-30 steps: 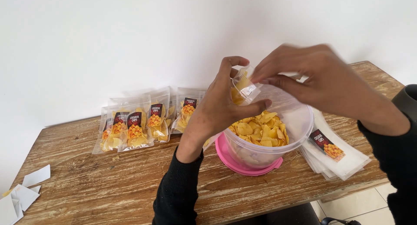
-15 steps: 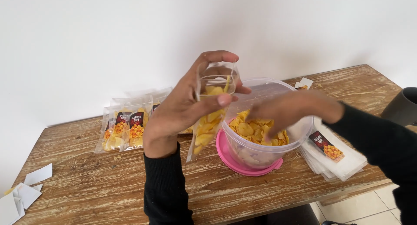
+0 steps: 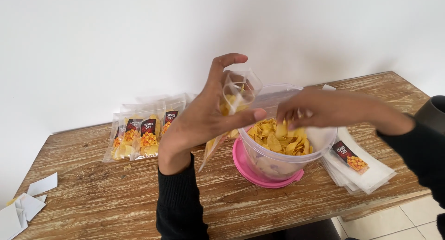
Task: Packaging chips by manually filling small plastic bags from a large container and sealing them.
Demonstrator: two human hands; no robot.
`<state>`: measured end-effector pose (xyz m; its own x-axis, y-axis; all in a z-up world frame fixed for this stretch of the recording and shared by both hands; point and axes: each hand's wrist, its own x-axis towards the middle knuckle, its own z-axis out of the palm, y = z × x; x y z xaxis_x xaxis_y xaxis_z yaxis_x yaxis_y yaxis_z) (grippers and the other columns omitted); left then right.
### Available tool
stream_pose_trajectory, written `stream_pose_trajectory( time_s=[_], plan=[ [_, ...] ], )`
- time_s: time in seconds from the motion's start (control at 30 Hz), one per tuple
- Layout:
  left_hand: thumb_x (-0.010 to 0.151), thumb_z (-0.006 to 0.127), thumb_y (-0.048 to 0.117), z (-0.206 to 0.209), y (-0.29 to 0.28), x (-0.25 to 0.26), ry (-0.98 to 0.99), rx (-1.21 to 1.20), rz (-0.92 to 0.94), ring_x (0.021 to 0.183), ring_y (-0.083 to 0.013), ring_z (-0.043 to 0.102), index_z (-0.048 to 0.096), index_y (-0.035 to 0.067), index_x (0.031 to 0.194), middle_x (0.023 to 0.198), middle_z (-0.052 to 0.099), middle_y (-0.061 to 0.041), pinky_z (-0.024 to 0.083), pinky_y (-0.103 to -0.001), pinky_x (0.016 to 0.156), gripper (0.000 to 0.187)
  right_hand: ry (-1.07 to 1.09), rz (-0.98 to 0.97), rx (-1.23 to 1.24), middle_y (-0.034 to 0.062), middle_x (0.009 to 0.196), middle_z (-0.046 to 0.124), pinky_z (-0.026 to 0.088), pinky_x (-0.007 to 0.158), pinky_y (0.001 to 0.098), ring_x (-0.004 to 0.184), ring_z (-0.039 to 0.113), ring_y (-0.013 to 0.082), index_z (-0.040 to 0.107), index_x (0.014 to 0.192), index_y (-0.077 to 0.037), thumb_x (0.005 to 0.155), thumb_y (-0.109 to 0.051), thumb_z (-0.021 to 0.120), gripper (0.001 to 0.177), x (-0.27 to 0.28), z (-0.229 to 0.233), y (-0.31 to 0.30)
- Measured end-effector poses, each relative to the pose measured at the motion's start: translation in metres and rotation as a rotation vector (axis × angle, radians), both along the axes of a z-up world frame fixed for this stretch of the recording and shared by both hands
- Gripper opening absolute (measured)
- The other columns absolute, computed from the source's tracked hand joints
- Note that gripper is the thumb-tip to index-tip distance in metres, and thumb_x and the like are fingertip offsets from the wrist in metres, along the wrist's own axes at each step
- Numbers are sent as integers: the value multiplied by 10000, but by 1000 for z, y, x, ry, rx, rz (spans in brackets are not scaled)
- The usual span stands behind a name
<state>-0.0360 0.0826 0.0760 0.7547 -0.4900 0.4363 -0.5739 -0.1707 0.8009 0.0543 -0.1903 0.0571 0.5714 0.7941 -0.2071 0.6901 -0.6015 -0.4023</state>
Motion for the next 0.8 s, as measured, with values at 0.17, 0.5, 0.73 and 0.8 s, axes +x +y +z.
stream_pose_trajectory(
  time_s=[0.17,0.5,0.73,0.8],
  plan=[
    [794,793,412,2,-26,-5,17,164,197,975,-281,668,166,158,1474,1140,545,-175,658,-347,779,959,-219,-252,195,-63,1009,873,642,830,271,883,827,94,771,1111,-205,891,-171,694,235,-29,74,-14],
    [796,838,298,-13,-61,3,-71,166,181,1084,-283,611,195,115,1454,1153,575,-163,558,-403,899,938,-654,240,353,52,1012,729,608,737,294,856,723,167,727,1095,-88,948,-109,654,166,-49,73,2],
    [796,794,364,-6,-53,6,64,76,121,1045,-237,606,156,151,1458,1108,561,-144,542,-329,885,943,-341,-36,541,16,1101,783,653,860,278,1044,801,141,661,1178,-121,956,-168,631,229,-71,76,13],
    [819,781,302,-8,-54,8,44,53,3,1053,-256,660,145,144,1421,1244,581,-182,587,-351,876,890,-430,139,564,66,1212,608,657,946,307,1103,692,189,642,1190,-120,971,-124,625,220,-72,77,14]
  ],
)
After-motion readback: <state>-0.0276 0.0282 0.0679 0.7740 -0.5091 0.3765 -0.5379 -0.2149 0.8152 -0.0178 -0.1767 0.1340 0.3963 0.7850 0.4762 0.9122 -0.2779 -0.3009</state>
